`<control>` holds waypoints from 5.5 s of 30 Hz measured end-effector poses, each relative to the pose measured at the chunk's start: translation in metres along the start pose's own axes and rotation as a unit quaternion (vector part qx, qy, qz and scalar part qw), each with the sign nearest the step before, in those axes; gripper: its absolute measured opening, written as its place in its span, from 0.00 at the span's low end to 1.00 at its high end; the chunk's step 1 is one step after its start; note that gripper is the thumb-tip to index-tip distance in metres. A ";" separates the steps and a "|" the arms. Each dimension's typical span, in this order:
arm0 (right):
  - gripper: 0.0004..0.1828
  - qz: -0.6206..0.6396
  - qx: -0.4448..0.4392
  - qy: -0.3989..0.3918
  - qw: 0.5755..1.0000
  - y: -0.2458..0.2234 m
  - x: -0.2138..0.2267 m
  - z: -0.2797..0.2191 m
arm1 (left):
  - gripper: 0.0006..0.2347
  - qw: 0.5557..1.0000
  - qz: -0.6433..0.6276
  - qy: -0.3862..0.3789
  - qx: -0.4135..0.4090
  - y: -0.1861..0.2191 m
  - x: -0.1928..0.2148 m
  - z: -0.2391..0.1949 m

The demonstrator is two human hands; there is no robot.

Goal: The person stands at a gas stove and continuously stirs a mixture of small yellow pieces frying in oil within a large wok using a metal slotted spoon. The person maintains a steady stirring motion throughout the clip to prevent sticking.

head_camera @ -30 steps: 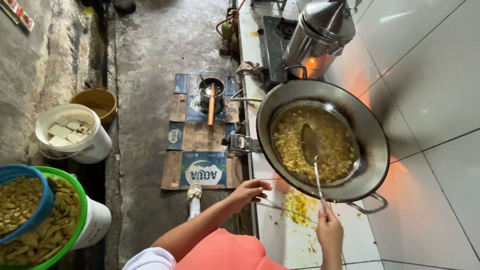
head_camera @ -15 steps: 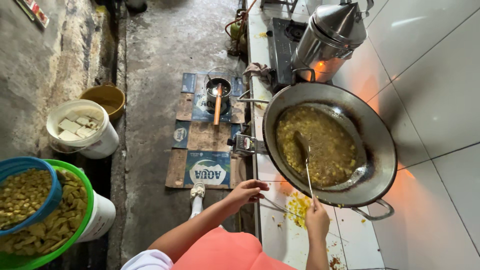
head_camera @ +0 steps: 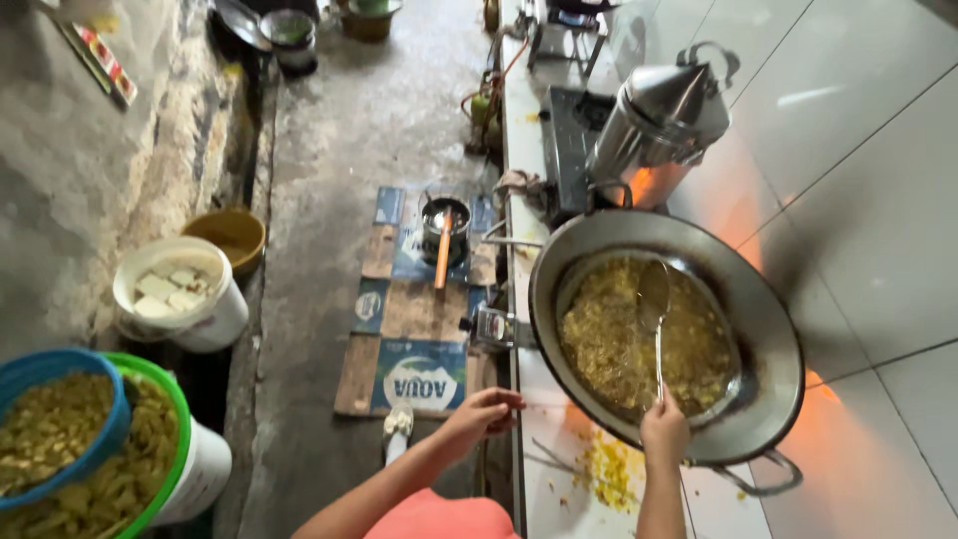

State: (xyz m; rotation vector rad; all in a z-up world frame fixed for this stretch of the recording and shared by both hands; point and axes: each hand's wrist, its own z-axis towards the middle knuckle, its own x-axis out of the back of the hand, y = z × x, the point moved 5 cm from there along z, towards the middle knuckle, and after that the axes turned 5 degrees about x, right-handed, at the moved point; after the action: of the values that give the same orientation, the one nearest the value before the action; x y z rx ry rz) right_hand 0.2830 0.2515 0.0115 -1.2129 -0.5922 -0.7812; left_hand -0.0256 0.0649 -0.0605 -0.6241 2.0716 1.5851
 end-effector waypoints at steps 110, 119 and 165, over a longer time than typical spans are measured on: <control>0.19 -0.151 0.029 -0.118 0.981 0.002 -0.023 -0.009 | 0.12 0.997 -0.004 0.050 0.062 0.010 0.012 -0.014; 0.22 0.128 -0.134 -0.082 0.979 0.075 0.004 0.031 | 0.13 0.994 0.016 0.067 0.085 0.000 0.008 -0.017; 0.13 -0.344 0.098 -0.218 0.908 -0.022 -0.073 0.018 | 0.12 0.993 0.033 0.034 0.110 0.000 -0.021 -0.007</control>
State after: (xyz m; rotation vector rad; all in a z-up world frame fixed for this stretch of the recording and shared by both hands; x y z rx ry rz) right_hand 0.2213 0.2807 -0.0273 -0.9877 -1.4866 -1.0050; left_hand -0.0095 0.0598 -0.0464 -0.5430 2.2994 1.3602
